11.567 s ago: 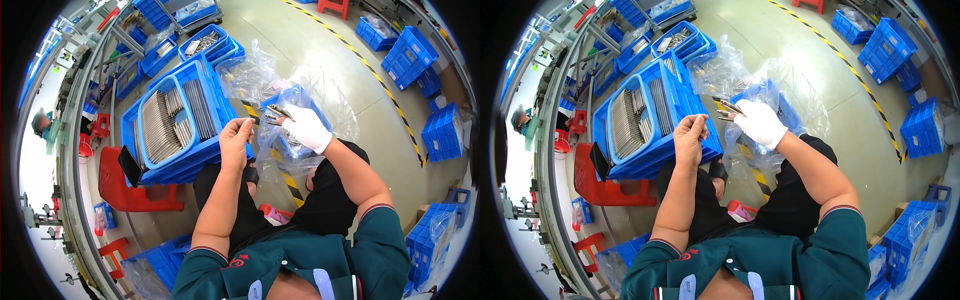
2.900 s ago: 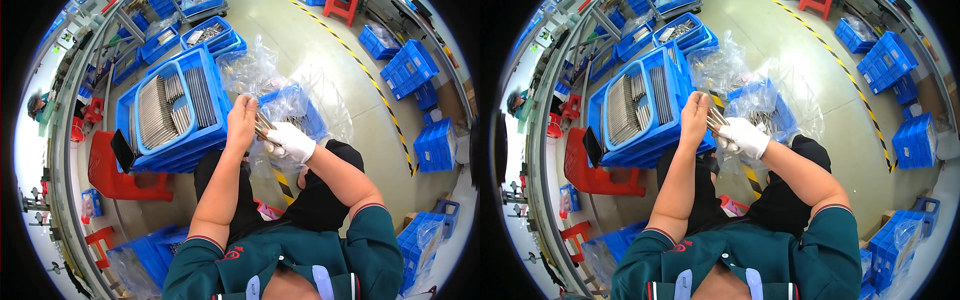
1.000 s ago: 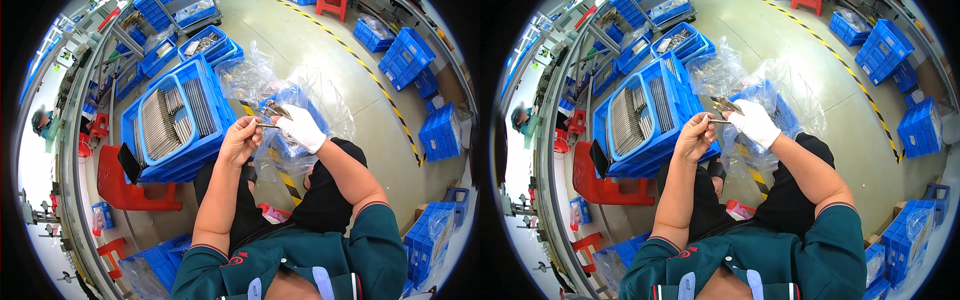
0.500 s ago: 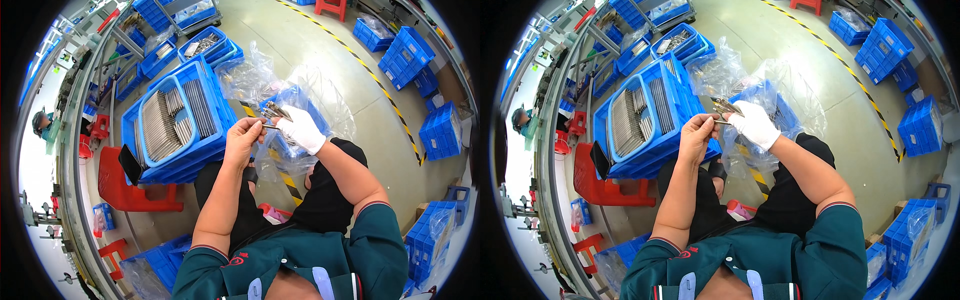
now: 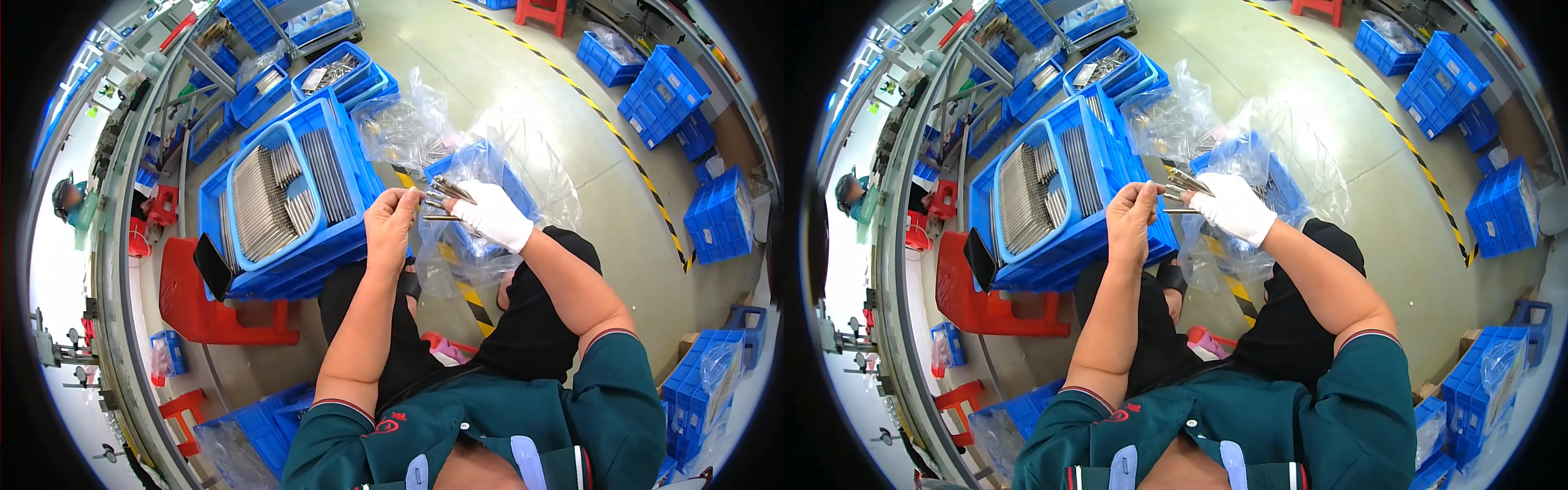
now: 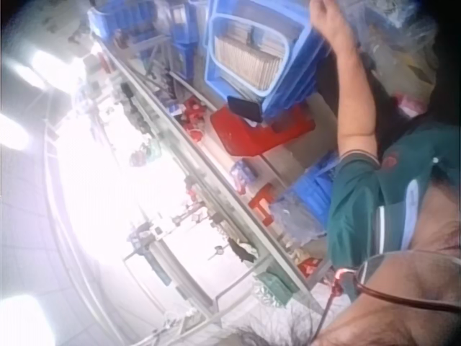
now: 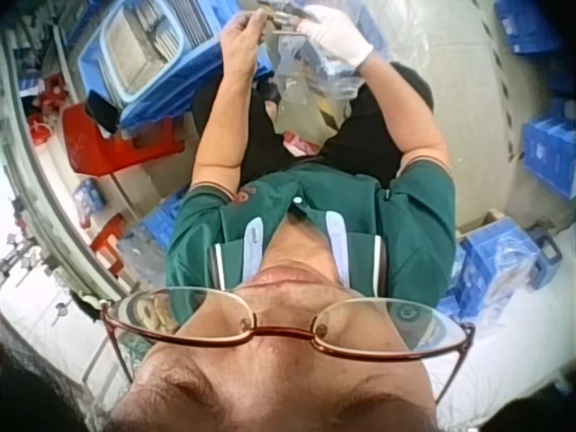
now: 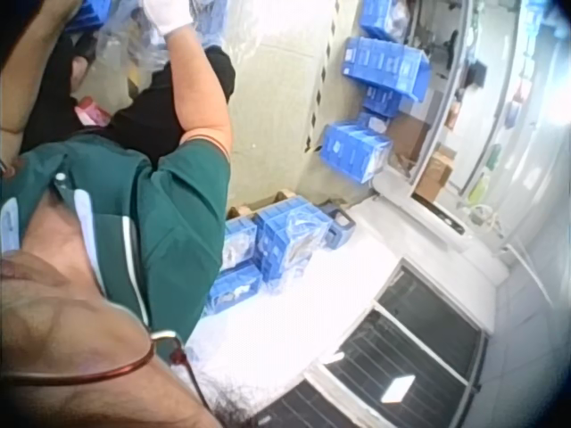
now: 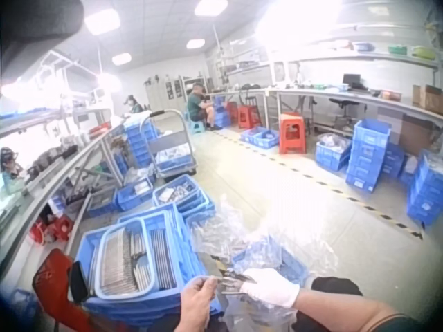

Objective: The person sits on the floor in a factory setting, sorting small cylindrical metal parts. They pick up handfuls of parts from a plastic bag, inspect them, and place them into a blue crate. The process is repeated continuously.

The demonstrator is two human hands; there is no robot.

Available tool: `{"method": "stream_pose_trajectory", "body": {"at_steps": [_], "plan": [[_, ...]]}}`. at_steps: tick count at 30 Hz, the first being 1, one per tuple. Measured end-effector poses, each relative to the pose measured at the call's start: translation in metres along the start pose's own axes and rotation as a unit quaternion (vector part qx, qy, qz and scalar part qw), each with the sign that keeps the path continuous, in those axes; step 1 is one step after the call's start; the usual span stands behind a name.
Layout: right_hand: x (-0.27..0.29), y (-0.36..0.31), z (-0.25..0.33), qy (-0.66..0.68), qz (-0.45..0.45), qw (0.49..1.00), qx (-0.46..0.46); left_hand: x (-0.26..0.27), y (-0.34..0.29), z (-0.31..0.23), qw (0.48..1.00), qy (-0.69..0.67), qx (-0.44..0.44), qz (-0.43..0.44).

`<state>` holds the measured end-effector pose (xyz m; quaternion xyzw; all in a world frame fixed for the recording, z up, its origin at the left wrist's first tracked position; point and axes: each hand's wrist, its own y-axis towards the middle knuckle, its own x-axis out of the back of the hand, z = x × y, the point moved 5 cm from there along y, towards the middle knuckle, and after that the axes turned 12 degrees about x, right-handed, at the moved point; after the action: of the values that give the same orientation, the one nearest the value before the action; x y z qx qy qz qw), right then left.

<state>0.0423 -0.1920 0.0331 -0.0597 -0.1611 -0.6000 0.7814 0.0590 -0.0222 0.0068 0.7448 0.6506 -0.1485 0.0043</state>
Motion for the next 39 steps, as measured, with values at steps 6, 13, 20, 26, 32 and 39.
{"method": "stream_pose_trajectory", "body": {"at_steps": [6,13,20,26,32,39], "plan": [[-0.001,0.002,-0.001,-0.064,0.004,0.997,0.04,-0.002,0.002,0.008,0.999,-0.005,0.043,0.027],[-0.003,0.003,0.001,-0.251,-0.009,0.96,0.12,0.0,0.002,0.003,0.994,0.11,0.013,-0.005],[-0.003,0.001,0.007,-0.23,-0.012,0.966,0.114,-0.003,0.002,0.006,0.997,0.047,0.059,0.031],[-0.002,0.006,-0.003,-0.171,0.002,0.982,0.082,-0.004,0.0,0.0,0.995,0.1,-0.022,-0.001],[0.003,0.003,-0.005,-0.03,0.02,0.999,0.009,0.009,0.002,-0.004,0.998,0.058,0.028,-0.015],[-0.004,-0.001,-0.003,0.066,0.087,0.993,-0.04,0.003,0.003,0.003,0.993,0.003,0.089,0.072]]}}
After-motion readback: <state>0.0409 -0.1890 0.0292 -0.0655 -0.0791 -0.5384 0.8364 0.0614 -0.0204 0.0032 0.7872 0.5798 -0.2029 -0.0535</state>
